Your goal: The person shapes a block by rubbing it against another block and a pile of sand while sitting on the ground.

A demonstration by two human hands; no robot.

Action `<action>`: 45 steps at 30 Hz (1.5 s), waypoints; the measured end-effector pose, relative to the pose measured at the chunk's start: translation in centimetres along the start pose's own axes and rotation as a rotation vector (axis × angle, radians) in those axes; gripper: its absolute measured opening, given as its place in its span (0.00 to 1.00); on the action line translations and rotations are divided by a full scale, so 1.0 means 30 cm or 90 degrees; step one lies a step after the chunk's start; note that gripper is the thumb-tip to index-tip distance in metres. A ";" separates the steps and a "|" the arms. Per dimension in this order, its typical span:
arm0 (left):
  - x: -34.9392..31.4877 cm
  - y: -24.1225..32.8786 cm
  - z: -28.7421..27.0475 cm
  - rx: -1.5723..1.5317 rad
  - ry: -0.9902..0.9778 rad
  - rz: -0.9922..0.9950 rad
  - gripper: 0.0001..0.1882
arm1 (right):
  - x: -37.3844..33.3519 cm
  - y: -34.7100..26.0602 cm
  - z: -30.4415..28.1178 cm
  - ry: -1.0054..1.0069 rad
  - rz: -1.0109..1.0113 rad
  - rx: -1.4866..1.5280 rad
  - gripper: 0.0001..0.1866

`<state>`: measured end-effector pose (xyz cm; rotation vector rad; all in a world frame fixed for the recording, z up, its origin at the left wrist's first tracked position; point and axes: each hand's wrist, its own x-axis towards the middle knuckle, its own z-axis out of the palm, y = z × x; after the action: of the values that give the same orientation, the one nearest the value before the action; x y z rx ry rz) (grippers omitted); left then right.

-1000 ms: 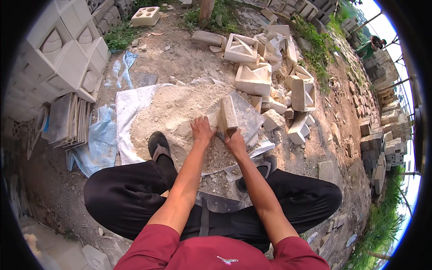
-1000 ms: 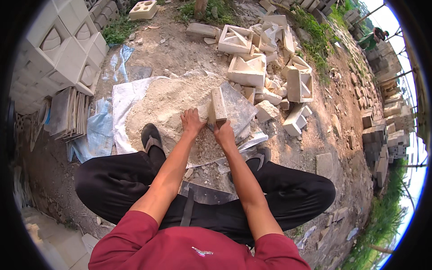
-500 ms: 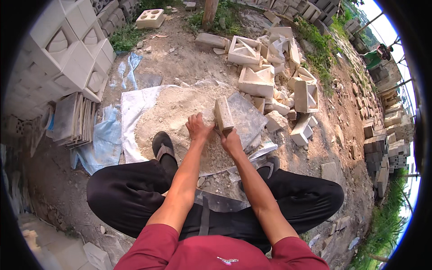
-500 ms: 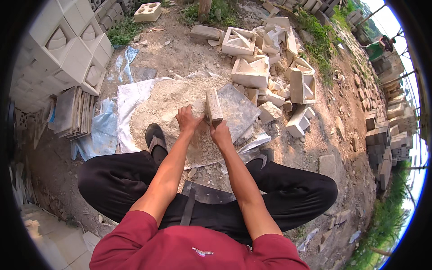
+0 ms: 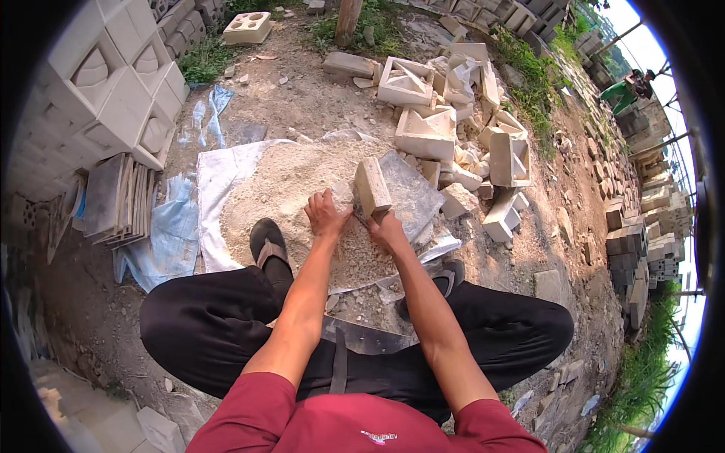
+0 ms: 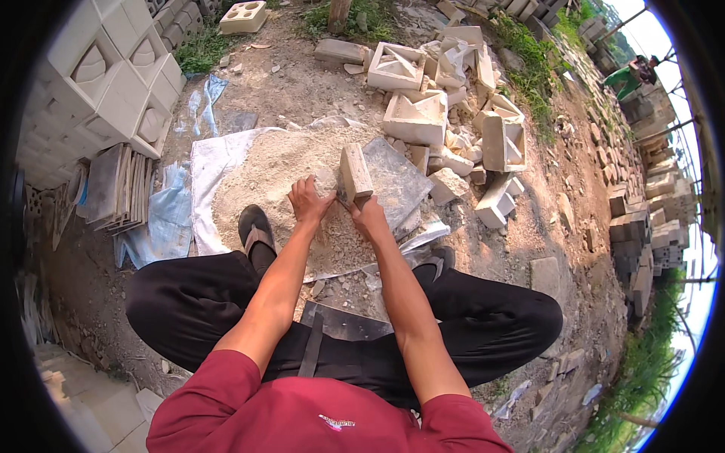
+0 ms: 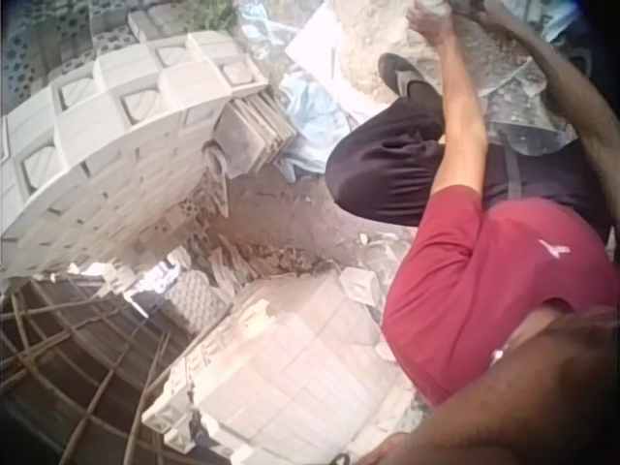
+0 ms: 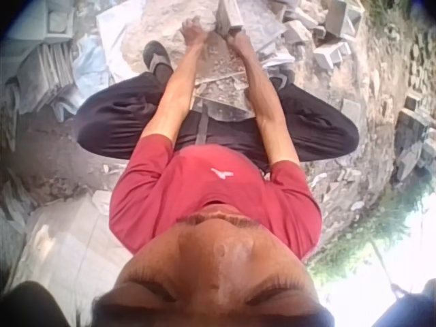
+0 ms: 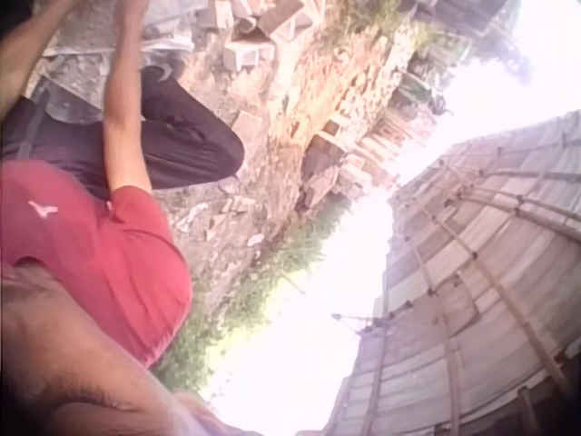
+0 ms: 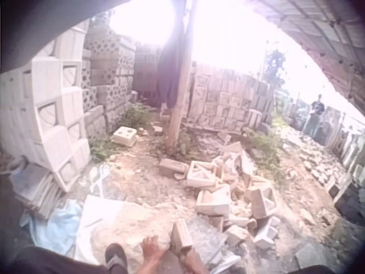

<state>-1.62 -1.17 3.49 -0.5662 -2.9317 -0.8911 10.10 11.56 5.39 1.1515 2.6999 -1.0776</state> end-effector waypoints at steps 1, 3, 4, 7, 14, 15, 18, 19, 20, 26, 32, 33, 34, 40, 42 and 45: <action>0.003 -0.005 -0.007 -0.002 -0.005 -0.002 0.38 | 0.025 -0.025 -0.032 -0.017 -0.011 0.004 0.33; -0.003 -0.012 -0.007 0.002 -0.011 0.002 0.39 | 0.065 -0.061 -0.095 -0.080 0.029 0.058 0.31; -0.001 -0.018 -0.004 0.009 -0.011 0.007 0.39 | 0.077 -0.079 -0.101 -0.092 0.073 0.089 0.30; -0.008 -0.054 -0.002 0.022 -0.018 -0.006 0.40 | -0.015 -0.087 -0.041 -0.010 0.039 0.095 0.31; 0.007 -0.008 0.014 0.011 -0.025 0.038 0.41 | 0.054 0.013 -0.095 -0.065 0.064 0.040 0.29; 0.009 -0.023 0.009 0.008 -0.026 0.050 0.40 | 0.047 -0.005 -0.114 -0.068 0.091 0.080 0.30; -0.012 0.104 0.041 -0.037 -0.065 0.130 0.40 | 0.058 0.190 -0.168 0.066 0.148 0.083 0.32; -0.004 0.100 0.046 -0.030 -0.093 0.159 0.39 | 0.049 0.202 -0.159 0.089 0.147 0.056 0.31; 0.003 0.100 0.050 -0.018 -0.123 0.191 0.39 | 0.030 0.214 -0.153 0.113 0.148 0.034 0.30; 0.012 0.124 0.132 0.020 -0.205 0.280 0.47 | -0.037 0.241 -0.098 0.143 0.124 0.026 0.35; -0.026 0.153 0.151 0.026 -0.202 0.199 0.47 | -0.045 0.263 -0.109 0.153 0.141 0.090 0.33; -0.028 0.151 0.149 0.046 -0.211 0.189 0.47 | -0.044 0.259 -0.106 0.156 0.142 0.093 0.33; -0.030 0.149 0.147 0.066 -0.220 0.179 0.48 | -0.044 0.254 -0.100 0.159 0.143 0.095 0.33; -0.040 0.186 0.129 0.130 -0.262 0.159 0.47 | -0.050 0.254 -0.093 0.169 0.148 0.104 0.32; -0.041 0.203 0.129 0.131 -0.248 0.167 0.46 | -0.049 0.255 -0.096 0.171 0.146 0.105 0.32; -0.024 0.196 0.134 0.129 -0.218 0.160 0.43 | -0.051 0.241 -0.089 0.176 0.133 0.113 0.33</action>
<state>1.44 5.31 3.16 -1.1407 -3.0850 -0.5057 16.49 15.75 3.56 1.6852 2.6327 -1.2259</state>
